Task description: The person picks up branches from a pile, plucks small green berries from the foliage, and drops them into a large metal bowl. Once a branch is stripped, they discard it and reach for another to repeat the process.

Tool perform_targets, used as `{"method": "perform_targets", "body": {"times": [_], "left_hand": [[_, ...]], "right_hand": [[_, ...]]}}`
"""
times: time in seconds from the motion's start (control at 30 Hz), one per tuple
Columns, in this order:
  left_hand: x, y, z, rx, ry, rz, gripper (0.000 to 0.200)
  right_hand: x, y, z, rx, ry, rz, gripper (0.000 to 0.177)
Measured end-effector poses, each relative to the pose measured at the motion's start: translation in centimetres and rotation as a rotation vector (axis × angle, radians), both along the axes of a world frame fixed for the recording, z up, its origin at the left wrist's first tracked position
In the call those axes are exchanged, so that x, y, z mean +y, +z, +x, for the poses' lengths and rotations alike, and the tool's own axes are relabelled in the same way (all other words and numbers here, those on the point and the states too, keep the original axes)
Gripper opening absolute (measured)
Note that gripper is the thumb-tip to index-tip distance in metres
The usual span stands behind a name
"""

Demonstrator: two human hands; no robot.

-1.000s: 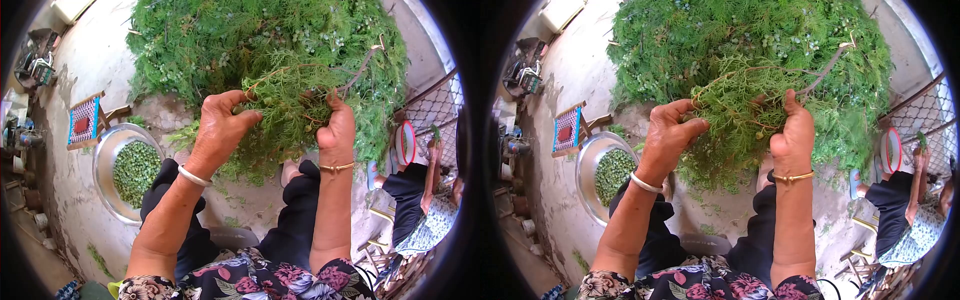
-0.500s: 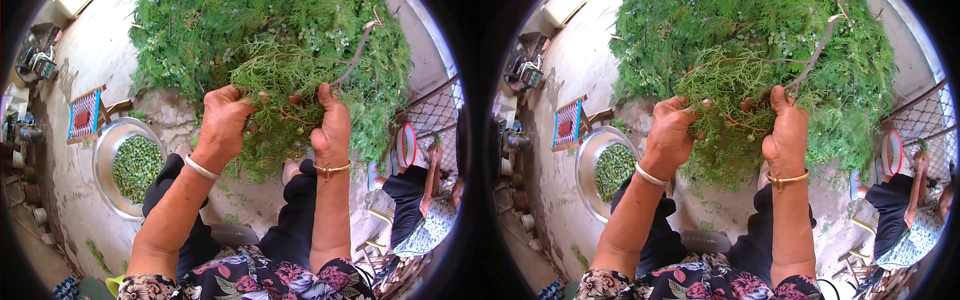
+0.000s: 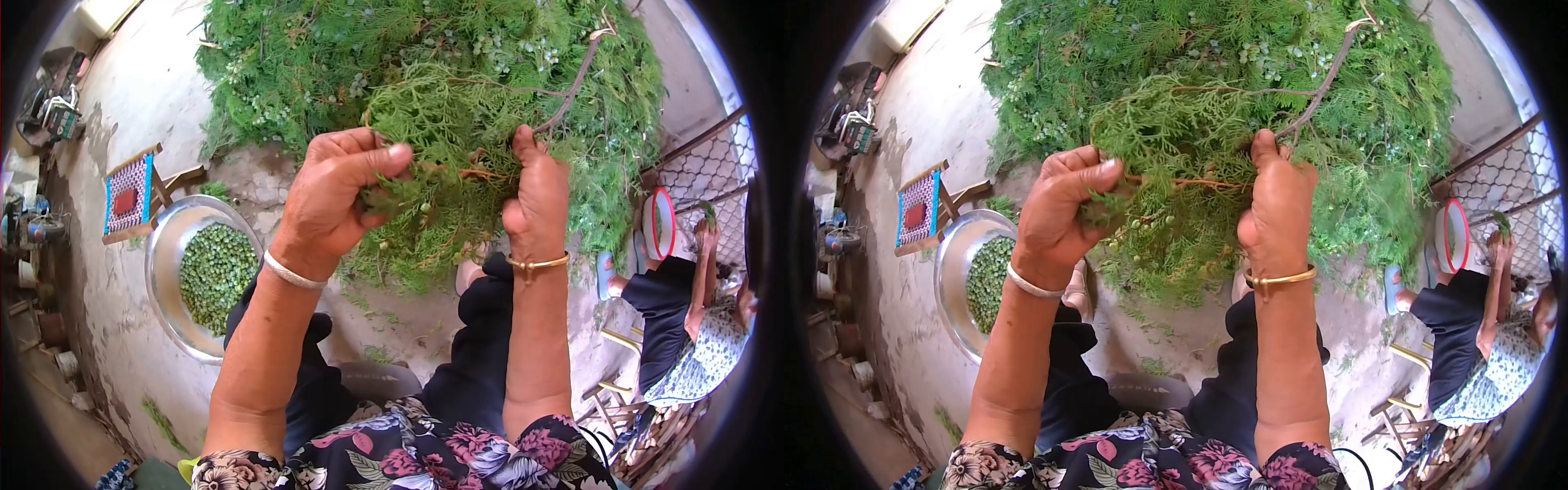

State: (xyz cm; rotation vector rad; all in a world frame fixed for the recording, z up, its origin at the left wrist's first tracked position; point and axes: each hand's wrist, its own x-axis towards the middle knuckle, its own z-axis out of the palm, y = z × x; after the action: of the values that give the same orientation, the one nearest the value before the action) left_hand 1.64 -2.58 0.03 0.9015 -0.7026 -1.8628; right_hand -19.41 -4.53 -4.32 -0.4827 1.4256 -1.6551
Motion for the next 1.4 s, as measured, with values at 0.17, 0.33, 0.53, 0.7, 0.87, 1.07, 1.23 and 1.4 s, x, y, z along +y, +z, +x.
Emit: {"method": "perform_targets", "body": {"times": [0.17, 0.33, 0.53, 0.7, 0.87, 1.07, 1.23, 1.4], "left_hand": [[0.4, -0.4, -0.3, 0.197, -0.217, -0.163, 0.033], [0.9, -0.6, -0.9, 0.241, -0.278, -0.137, 0.043], [1.6, -1.6, -1.9, 0.279, -0.348, -0.128, 0.044], [1.8, -0.6, -0.3, 0.292, -0.396, -0.547, 0.028], [1.7, -0.4, -0.7, 0.160, -0.323, -0.226, 0.020], [2.6, -1.1, -3.6, 0.078, -0.285, 0.074, 0.013], [1.9, -3.3, -4.0, -0.062, -0.013, 0.206, 0.008], [1.4, -2.7, -3.6, 0.097, 0.112, 0.146, 0.009]], "right_hand": [[-0.4, 0.3, -0.3, 0.029, -0.121, -0.030, 0.016], [0.0, 2.2, 0.7, 0.101, -0.135, 0.094, 0.013], [0.7, 3.9, 1.0, 0.172, -0.101, 0.164, 0.030], [-1.0, 1.5, -4.8, -0.125, -0.119, 0.023, 0.041], [-1.1, 1.5, -3.9, -0.044, -0.274, -0.013, 0.045], [-0.1, 3.0, -0.6, 0.099, -0.178, -0.045, 0.053], [-0.2, 1.5, 0.2, -0.034, -0.162, -0.066, 0.055], [-0.2, 0.7, 0.5, -0.125, -0.029, -0.068, 0.020]]}}
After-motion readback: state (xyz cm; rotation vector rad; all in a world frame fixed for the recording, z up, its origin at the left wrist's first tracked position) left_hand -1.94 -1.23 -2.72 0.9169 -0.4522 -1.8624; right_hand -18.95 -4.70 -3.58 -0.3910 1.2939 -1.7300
